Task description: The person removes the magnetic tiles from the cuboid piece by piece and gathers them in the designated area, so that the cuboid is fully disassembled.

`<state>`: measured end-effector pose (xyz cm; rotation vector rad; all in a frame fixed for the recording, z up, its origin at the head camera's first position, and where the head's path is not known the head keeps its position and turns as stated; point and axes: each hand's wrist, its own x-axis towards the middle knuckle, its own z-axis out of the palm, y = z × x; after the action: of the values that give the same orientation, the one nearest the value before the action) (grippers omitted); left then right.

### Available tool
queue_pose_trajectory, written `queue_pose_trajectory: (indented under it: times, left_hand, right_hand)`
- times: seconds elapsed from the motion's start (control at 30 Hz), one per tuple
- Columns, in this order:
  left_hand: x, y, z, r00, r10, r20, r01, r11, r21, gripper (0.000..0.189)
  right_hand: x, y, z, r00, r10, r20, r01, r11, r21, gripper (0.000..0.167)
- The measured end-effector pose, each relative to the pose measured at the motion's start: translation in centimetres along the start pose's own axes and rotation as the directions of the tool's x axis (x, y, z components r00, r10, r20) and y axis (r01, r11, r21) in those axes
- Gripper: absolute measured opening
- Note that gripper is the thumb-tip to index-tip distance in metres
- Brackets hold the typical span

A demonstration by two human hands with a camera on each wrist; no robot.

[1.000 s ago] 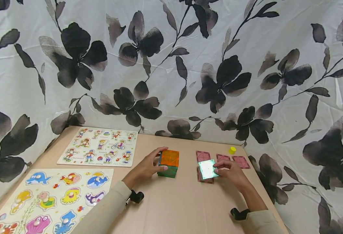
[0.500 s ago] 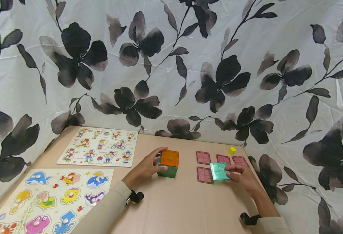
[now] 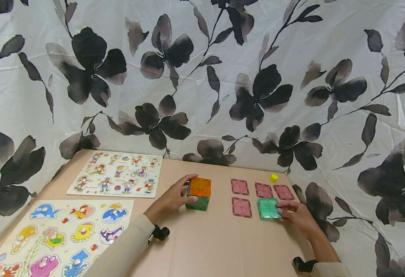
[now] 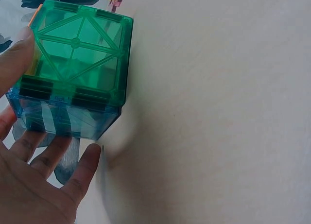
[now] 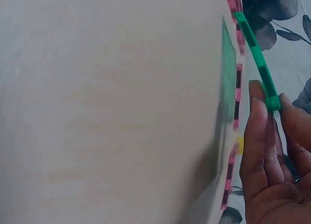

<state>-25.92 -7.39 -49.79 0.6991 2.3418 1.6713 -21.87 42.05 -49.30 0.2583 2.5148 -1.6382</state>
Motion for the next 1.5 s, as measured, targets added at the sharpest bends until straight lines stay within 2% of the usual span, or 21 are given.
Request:
queue_pose_trajectory:
  times: [0.17, 0.27, 0.47, 0.73, 0.97, 1.13, 1.5]
  left_hand:
    - [0.0, 0.0, -0.1, 1.000, -0.007, -0.001, 0.007, 1.000, -0.001, 0.080]
    - [0.0, 0.1, -0.1, 1.000, -0.008, 0.001, 0.008, 1.000, -0.003, 0.080]
    - [0.0, 0.1, 0.0, 1.000, -0.009, 0.000, 0.009, 1.000, -0.008, 0.079]
    - [0.0, 0.2, -0.1, 1.000, -0.011, 0.005, 0.011, 1.000, -0.001, 0.080]
    - [-0.1, 0.3, -0.2, 1.000, -0.017, 0.003, 0.017, 1.000, 0.000, 0.079]
    - [-0.1, 0.3, -0.2, 1.000, -0.016, 0.004, 0.016, 1.000, 0.003, 0.080]
    - [-0.2, 0.5, 0.0, 1.000, -0.010, 0.009, 0.010, 1.000, -0.006, 0.080]
  right_hand:
    - [0.2, 0.4, -0.3, 0.999, 0.008, 0.039, -0.009, 0.999, 0.044, 0.033]
    - [0.3, 0.7, -0.3, 0.998, 0.001, 0.056, -0.003, 0.999, 0.034, 0.034]
    - [0.1, 0.7, 0.0, 0.999, -0.021, 0.034, 0.024, 0.994, -0.111, 0.031]
    - [-0.6, -1.0, 0.4, 0.999, -0.050, -0.022, 0.041, 0.957, -0.287, 0.026]
    - [-0.9, -2.0, 2.0, 0.982, -0.165, -0.090, 0.117, 0.913, -0.391, 0.027]
    - [-0.3, -2.7, 3.8, 0.971, -0.213, -0.107, 0.159, 0.912, -0.378, 0.028]
    - [-0.2, -5.5, 9.1, 0.953, -0.301, -0.017, 0.290, 0.930, -0.226, 0.029]
